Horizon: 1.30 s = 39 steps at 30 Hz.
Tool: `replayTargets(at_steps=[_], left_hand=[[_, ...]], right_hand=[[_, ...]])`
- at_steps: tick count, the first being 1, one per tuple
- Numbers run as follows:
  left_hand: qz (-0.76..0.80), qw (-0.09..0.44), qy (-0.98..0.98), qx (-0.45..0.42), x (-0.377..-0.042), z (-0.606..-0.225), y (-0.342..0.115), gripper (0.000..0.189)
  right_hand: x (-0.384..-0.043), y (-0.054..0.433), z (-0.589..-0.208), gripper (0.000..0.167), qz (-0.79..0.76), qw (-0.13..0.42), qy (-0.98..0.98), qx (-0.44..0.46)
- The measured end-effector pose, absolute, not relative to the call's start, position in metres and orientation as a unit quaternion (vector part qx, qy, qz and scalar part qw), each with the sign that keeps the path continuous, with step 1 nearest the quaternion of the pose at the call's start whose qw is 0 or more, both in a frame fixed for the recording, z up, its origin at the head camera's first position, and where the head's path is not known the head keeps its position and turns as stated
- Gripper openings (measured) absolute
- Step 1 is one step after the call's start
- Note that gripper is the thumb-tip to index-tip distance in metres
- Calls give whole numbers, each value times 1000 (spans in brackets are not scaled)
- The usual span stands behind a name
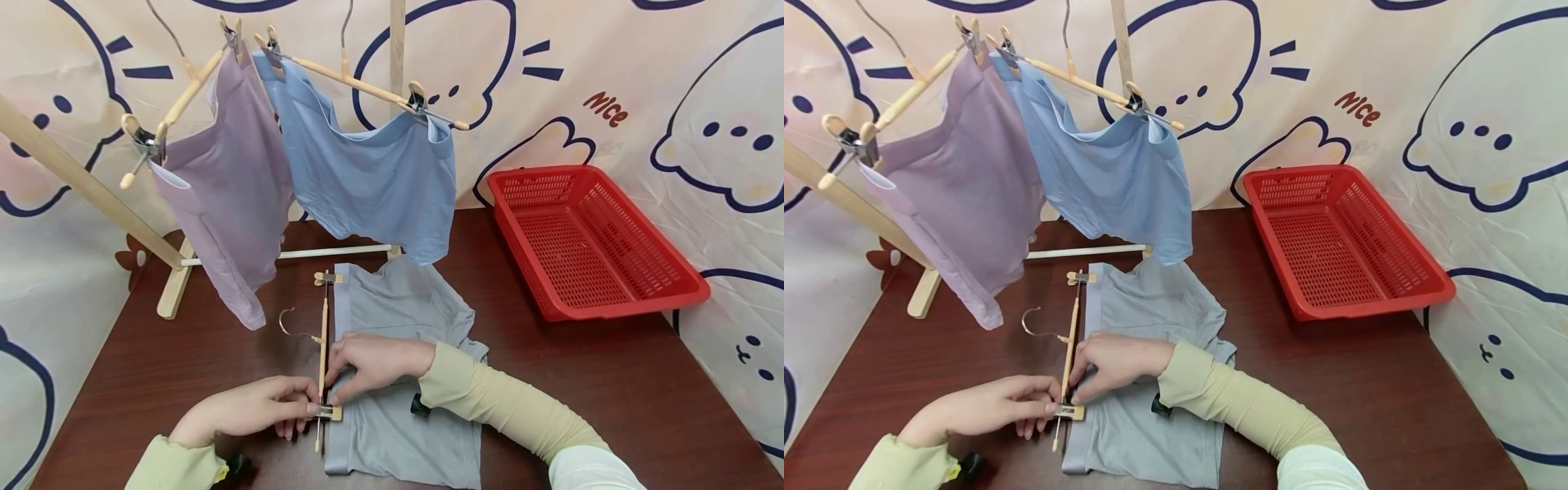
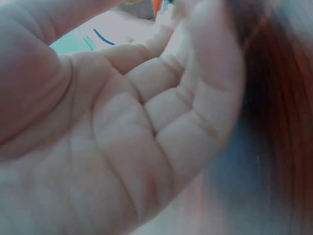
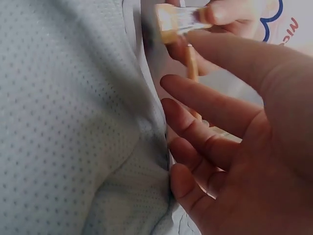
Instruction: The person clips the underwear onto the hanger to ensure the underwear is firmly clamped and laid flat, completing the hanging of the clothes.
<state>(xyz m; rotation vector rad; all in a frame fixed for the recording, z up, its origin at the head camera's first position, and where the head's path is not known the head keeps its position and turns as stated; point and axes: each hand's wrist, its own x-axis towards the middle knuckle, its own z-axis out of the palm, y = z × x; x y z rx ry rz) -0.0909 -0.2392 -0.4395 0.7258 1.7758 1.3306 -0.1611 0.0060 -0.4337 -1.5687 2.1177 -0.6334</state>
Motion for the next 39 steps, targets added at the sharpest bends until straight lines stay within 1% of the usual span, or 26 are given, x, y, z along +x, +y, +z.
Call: replayTargets(at_steps=[3, 7, 13, 16, 21, 26, 30, 34, 36, 39], left_hand=[[534, 385, 694, 293, -92, -441, -239, 15], [534, 384, 695, 290, -93, -439, -241, 20], [495, 390, 732, 256, -90, -434, -246, 41], [483, 384, 747, 249, -89, -432, -246, 46], [491, 373, 743, 261, -91, -435, -244, 43], [510, 361, 728, 283, -93, -441, -243, 37], [512, 346, 734, 280, -94, -444, -245, 35], [514, 334, 742, 270, -94, -444, -246, 34], [514, 329, 746, 265, -95, -443, -247, 34], [513, 322, 752, 260, -95, -444, -248, 35]], right_hand=[[-161, 7, -434, 27, -234, 225, 762, -561], [-160, 9, -433, 33, -237, 244, 761, -552], [-160, 11, -434, 39, -241, 260, 762, -542], [-160, 10, -434, 40, -240, 253, 760, -548], [-161, 7, -434, 37, -218, 235, 767, -555], [-159, 4, -438, 35, -177, 204, 782, -562], [-156, 3, -439, 28, -153, 186, 791, -562], [-153, 3, -438, 19, -139, 181, 794, -563], [-152, 3, -438, 20, -131, 177, 794, -567], [-151, 3, -437, 31, -118, 172, 791, -575]])
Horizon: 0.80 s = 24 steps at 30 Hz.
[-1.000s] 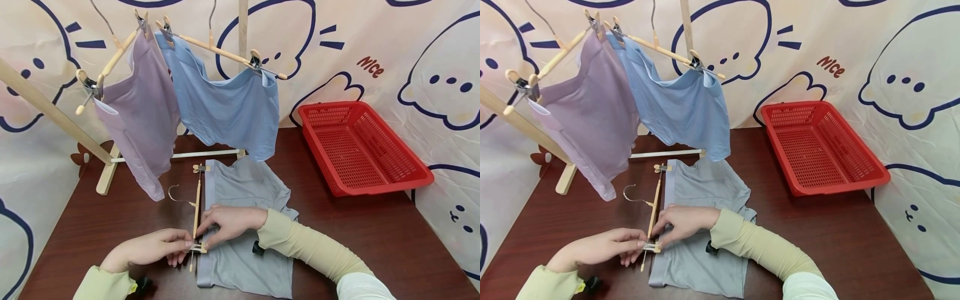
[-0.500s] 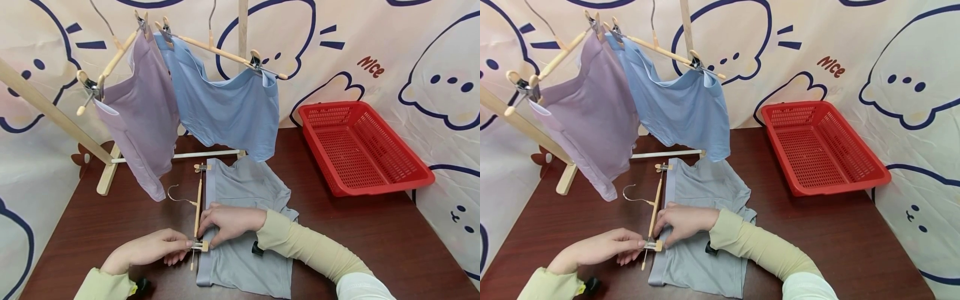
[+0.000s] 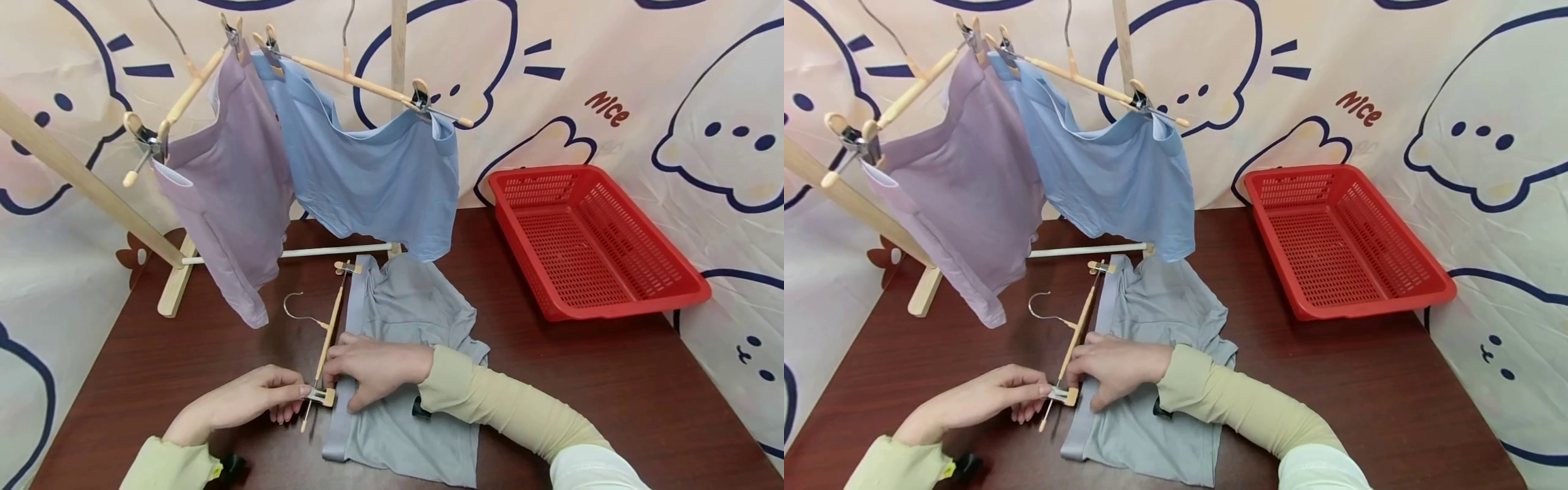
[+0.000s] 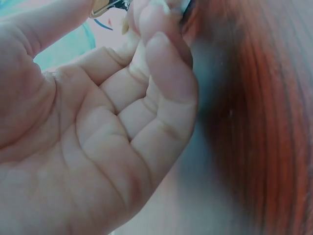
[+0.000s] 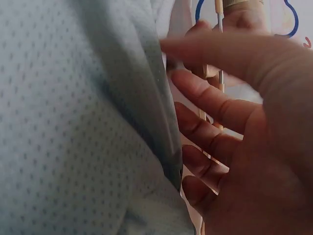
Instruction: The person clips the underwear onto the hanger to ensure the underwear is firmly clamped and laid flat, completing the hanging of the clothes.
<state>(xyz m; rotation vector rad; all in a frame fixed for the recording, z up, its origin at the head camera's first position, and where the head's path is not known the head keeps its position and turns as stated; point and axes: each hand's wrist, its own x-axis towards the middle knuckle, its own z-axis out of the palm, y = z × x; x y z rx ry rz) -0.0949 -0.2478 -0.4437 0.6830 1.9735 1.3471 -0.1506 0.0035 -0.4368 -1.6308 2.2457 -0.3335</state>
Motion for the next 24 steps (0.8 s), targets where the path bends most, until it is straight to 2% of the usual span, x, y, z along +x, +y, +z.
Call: replayTargets(at_steps=[3, 5, 11, 17, 24], left_hand=[[514, 322, 753, 255, -95, -445, -247, 35], [516, 323, 751, 254, -94, -445, -247, 34], [525, 316, 749, 250, -95, -445, -246, 34], [534, 287, 757, 246, -98, -444, -248, 33], [534, 238, 778, 229, -100, -444, -248, 28]], right_hand=[[-148, 4, -436, 49, -103, 170, 792, -577], [-146, 4, -437, 51, -98, 169, 796, -573], [-147, 5, -440, 29, -122, 177, 801, -559], [-152, 9, -440, 33, -167, 203, 799, -541], [-161, 14, -434, 19, -194, 178, 794, -548]])
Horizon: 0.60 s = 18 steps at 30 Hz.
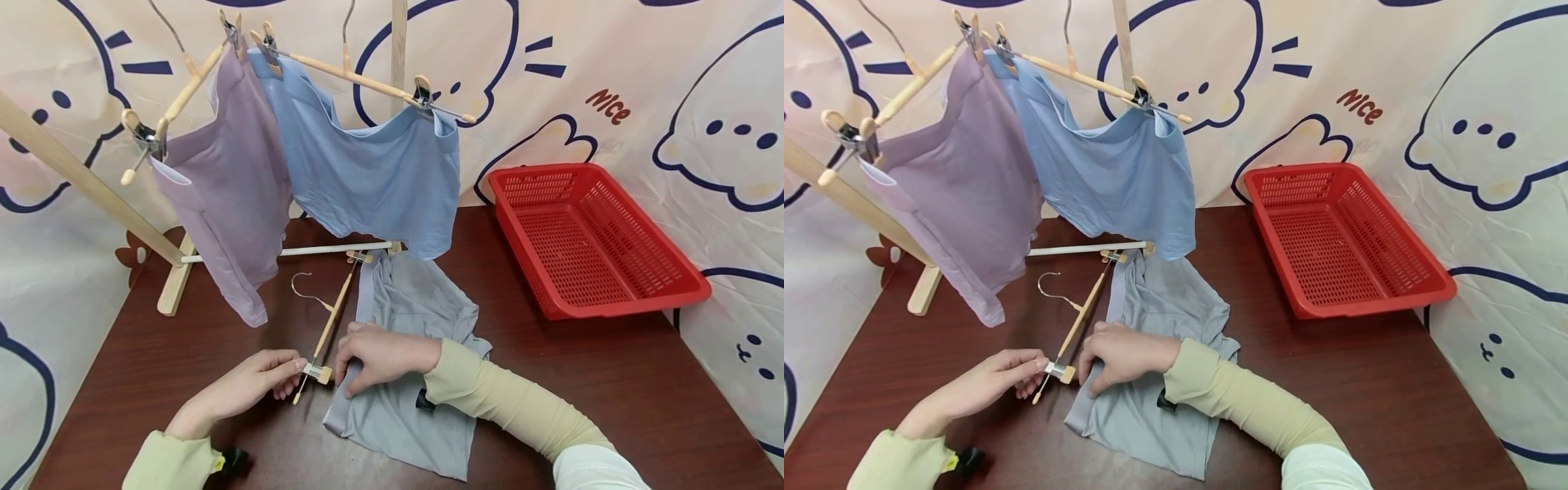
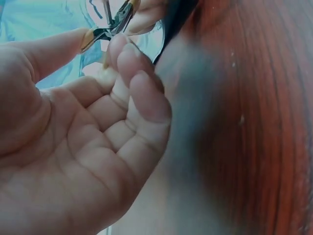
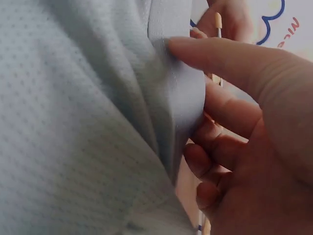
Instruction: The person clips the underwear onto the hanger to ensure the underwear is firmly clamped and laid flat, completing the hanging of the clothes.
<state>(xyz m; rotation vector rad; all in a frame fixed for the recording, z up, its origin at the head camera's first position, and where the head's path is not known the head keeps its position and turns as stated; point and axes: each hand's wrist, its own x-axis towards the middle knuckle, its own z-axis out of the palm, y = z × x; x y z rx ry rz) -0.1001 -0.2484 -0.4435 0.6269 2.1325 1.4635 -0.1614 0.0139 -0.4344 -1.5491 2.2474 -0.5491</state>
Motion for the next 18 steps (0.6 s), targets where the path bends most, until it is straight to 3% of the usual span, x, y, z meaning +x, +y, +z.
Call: replayTargets(at_steps=[6, 12, 18], left_hand=[[523, 218, 790, 234, -101, -445, -245, 28], [523, 207, 788, 250, -101, -448, -244, 26], [530, 216, 782, 248, -102, -450, -244, 26]], right_hand=[[-164, 15, -432, 15, -163, 161, 812, -537], [-167, 13, -430, 5, -160, 187, 815, -525], [-169, 10, -427, 8, -156, 213, 813, -518]])
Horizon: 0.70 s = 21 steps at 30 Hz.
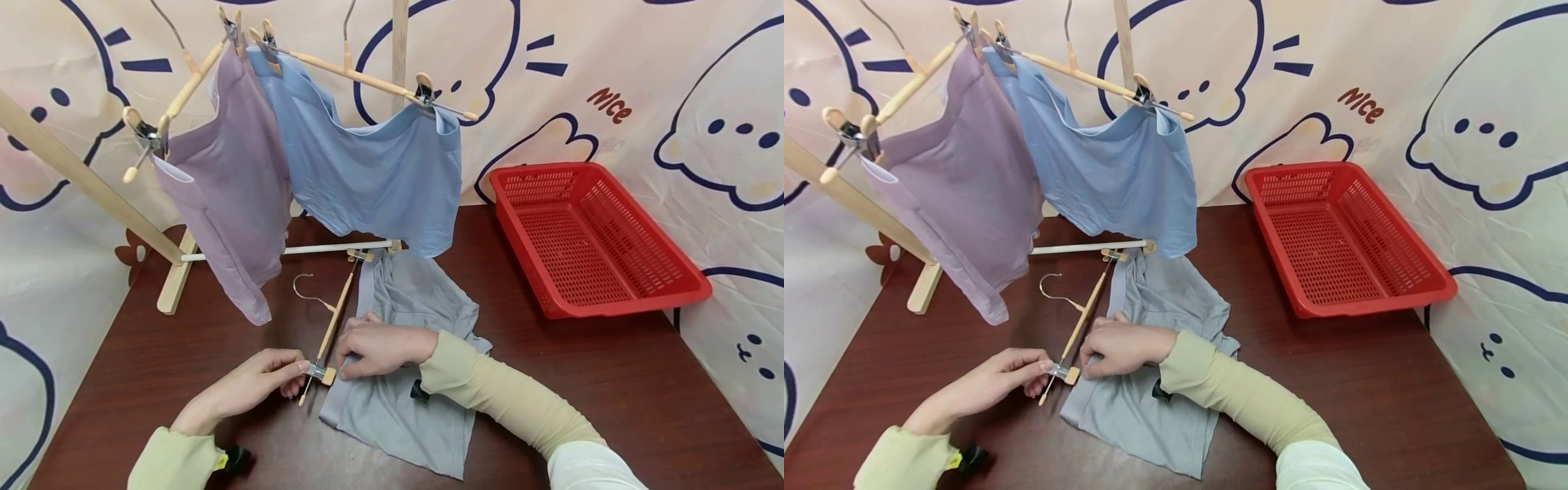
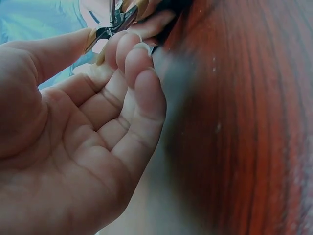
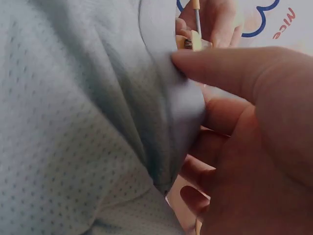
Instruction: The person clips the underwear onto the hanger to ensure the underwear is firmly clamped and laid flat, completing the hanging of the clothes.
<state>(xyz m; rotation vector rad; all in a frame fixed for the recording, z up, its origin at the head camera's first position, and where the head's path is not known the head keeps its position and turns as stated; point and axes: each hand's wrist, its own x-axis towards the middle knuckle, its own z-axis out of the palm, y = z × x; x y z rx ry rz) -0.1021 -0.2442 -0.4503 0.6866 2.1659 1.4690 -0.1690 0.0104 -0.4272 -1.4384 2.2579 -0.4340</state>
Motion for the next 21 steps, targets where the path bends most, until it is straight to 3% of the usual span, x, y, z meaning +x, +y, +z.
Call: replayTargets(at_steps=[13, 21], left_hand=[[550, 232, 764, 245, -101, -449, -248, 25], [556, 236, 759, 244, -102, -452, -247, 25]], right_hand=[[-169, 9, -421, 10, -73, 223, 814, -531], [-176, 11, -427, 16, -122, 240, 802, -534]])
